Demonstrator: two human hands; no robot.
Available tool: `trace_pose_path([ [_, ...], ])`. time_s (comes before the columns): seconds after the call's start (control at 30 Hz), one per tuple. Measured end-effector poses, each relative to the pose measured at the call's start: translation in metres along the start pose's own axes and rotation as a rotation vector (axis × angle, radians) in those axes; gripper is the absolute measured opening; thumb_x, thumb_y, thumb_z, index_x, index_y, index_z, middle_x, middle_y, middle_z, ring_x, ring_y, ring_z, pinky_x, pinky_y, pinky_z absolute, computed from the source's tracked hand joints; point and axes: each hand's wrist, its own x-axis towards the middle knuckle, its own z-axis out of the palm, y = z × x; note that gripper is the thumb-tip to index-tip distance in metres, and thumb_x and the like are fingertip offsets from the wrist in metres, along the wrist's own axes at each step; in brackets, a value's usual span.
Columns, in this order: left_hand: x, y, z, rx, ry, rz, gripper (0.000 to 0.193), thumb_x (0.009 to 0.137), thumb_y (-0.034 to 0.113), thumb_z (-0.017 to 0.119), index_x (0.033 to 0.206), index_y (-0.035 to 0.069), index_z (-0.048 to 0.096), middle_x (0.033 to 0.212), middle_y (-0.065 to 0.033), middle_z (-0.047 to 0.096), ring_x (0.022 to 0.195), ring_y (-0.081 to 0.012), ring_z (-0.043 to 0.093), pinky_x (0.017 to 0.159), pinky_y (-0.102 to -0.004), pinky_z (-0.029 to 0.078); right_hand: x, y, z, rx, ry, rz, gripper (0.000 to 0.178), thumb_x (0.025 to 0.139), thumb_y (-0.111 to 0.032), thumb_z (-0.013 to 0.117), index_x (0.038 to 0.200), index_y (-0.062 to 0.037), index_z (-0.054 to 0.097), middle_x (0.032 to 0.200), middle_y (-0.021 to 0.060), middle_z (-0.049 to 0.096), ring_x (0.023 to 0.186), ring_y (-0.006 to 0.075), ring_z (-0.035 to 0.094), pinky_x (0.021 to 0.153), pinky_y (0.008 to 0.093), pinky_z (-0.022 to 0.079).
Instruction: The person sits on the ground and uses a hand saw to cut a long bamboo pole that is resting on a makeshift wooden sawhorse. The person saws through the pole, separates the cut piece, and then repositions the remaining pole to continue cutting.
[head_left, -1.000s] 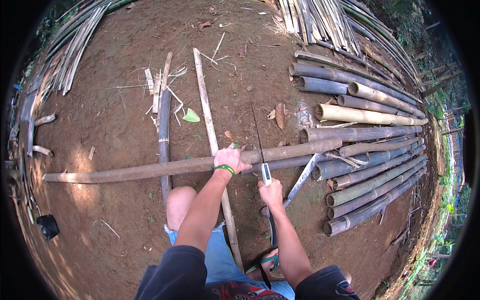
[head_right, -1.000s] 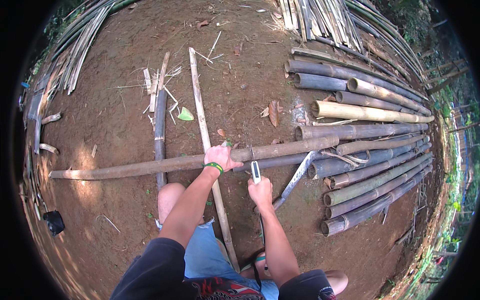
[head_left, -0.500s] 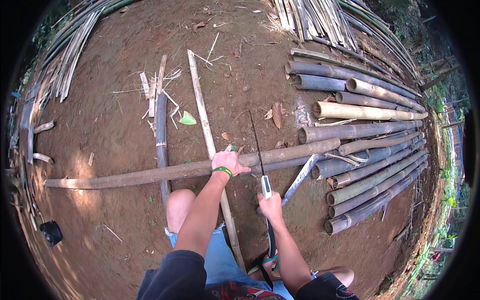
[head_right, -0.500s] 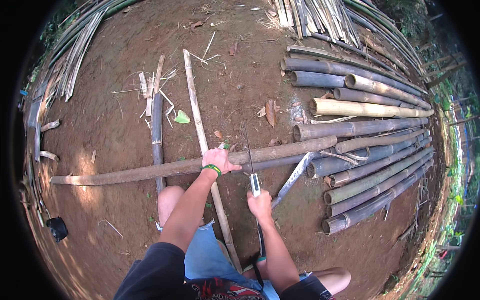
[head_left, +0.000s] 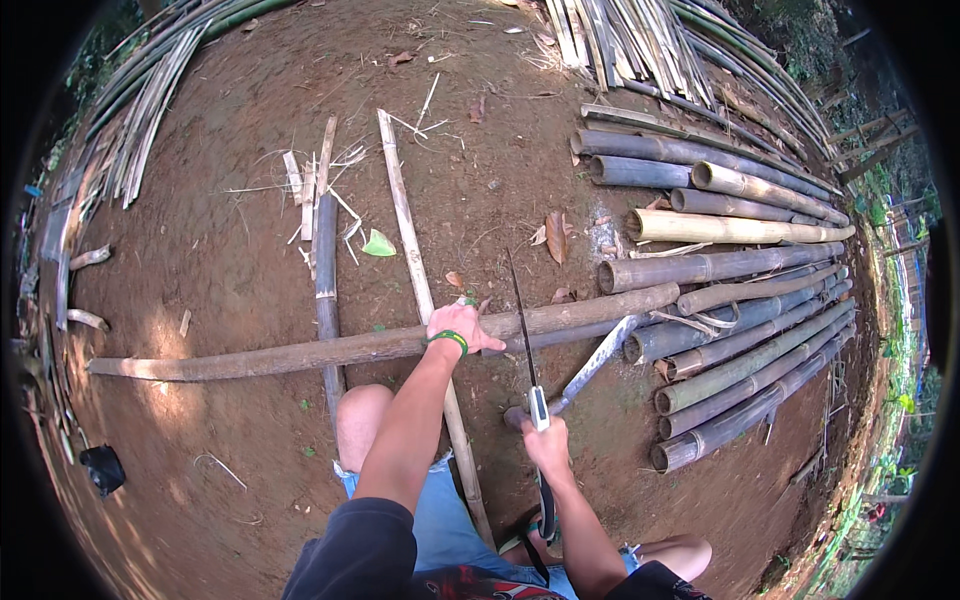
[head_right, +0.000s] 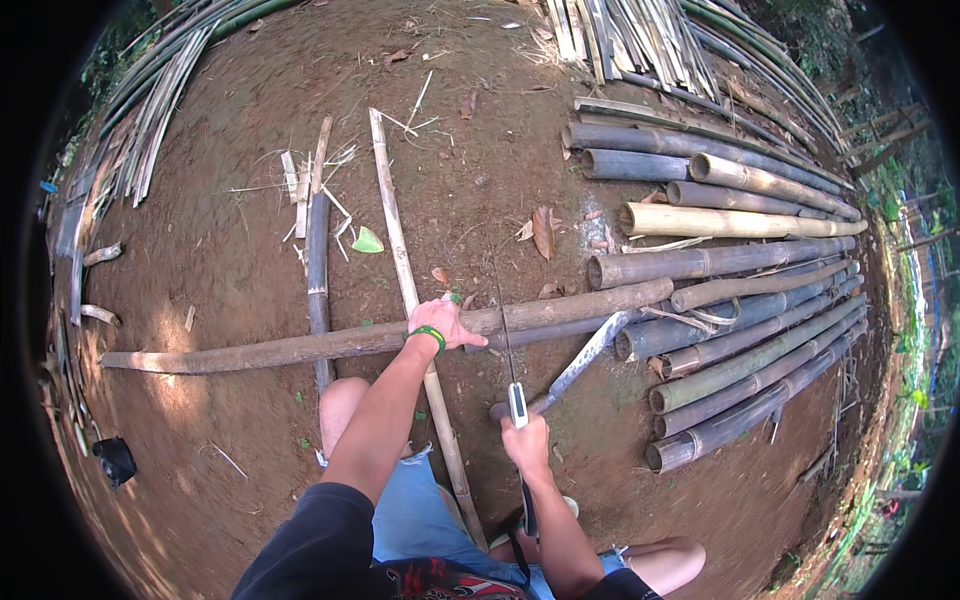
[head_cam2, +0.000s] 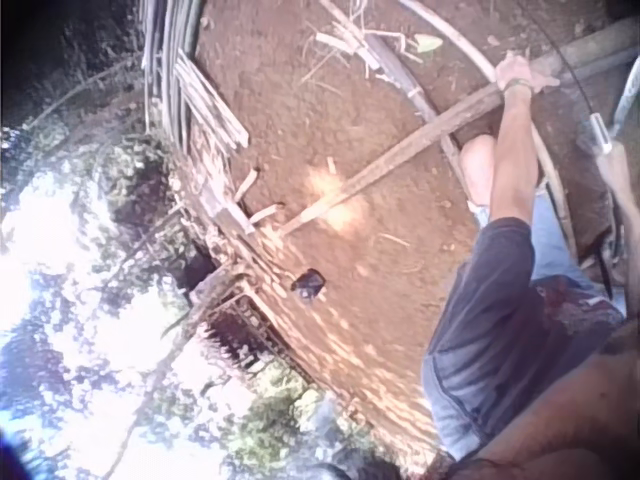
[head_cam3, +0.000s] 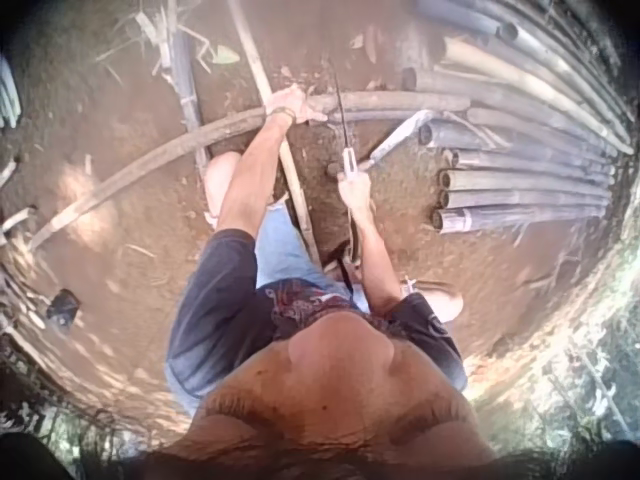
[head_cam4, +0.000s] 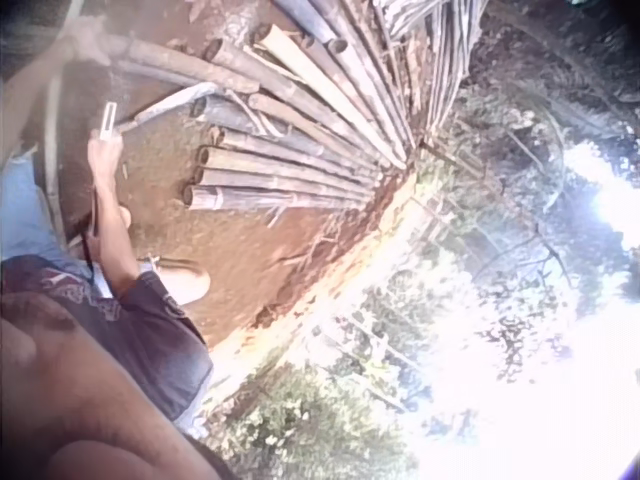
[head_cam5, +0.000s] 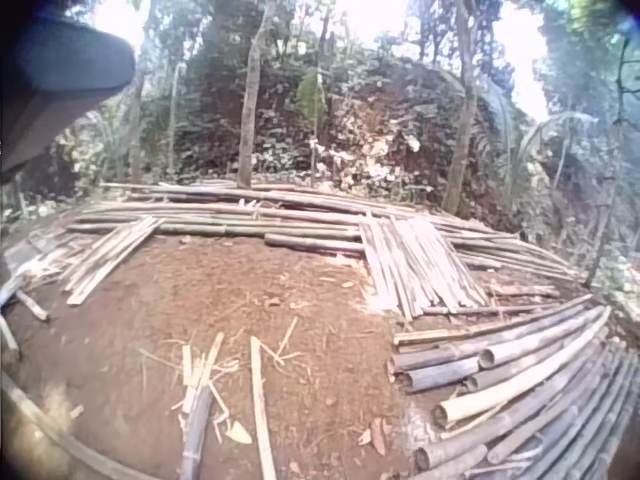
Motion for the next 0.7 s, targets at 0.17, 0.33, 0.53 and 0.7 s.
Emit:
trace_pose_path([
  [0.17, 0.005, 0.005, -0.007, -0.008, -0.089, 0.007, 0.093, 0.054, 0.088, 0.075, 0.097, 0.005, 0.080, 0.109, -0.0139, 0.076, 0.108, -0.0292, 0.072, 0.097, -0.0400, 0.056, 0.003, -0.008, -0.009, 0.020, 0.017, 0.033, 0.026, 0.083, -0.019, 0.068, 0.078, 0.0059, 0.070, 0.080, 0.0311, 0.069, 0.082, 0.0441, 0.073, 0.079, 0.0511, 0.055],
  [0.33, 0.009, 0.022, -0.017, 0.025, -0.153, 0.004, 0.096, 0.057, 0.081, 0.080, 0.118, 0.007, 0.076, 0.125, -0.0110, 0.073, 0.118, -0.0282, 0.069, 0.101, -0.0399, 0.054, 0.074, -0.053, 0.001, 0.041, 0.049, -0.007, 0.026, 0.085, -0.019, 0.067, 0.086, 0.0070, 0.071, 0.084, 0.0323, 0.069, 0.087, 0.0468, 0.072, 0.077, 0.0516, 0.054],
  [0.53, 0.021, -0.001, -0.008, -0.080, -0.231, -0.033, 0.102, 0.052, 0.085, 0.078, 0.118, 0.006, 0.076, 0.137, -0.0133, 0.066, 0.131, -0.0295, 0.059, 0.111, -0.0411, 0.045, -0.023, 0.021, -0.010, -0.043, -0.026, 0.068, 0.026, 0.084, -0.017, 0.066, 0.086, 0.0079, 0.072, 0.085, 0.0332, 0.069, 0.090, 0.0467, 0.072, 0.085, 0.0521, 0.055],
  [0.7, 0.026, 0.012, -0.010, -0.047, -0.238, 0.021, 0.110, 0.051, 0.084, 0.079, 0.127, 0.005, 0.071, 0.138, -0.0130, 0.066, 0.130, -0.0283, 0.061, 0.109, -0.0411, 0.048, 0.078, -0.048, 0.008, 0.044, 0.033, 0.040, 0.026, 0.085, -0.019, 0.069, 0.087, 0.0066, 0.071, 0.085, 0.0315, 0.070, 0.088, 0.0465, 0.072, 0.079, 0.0518, 0.055],
])
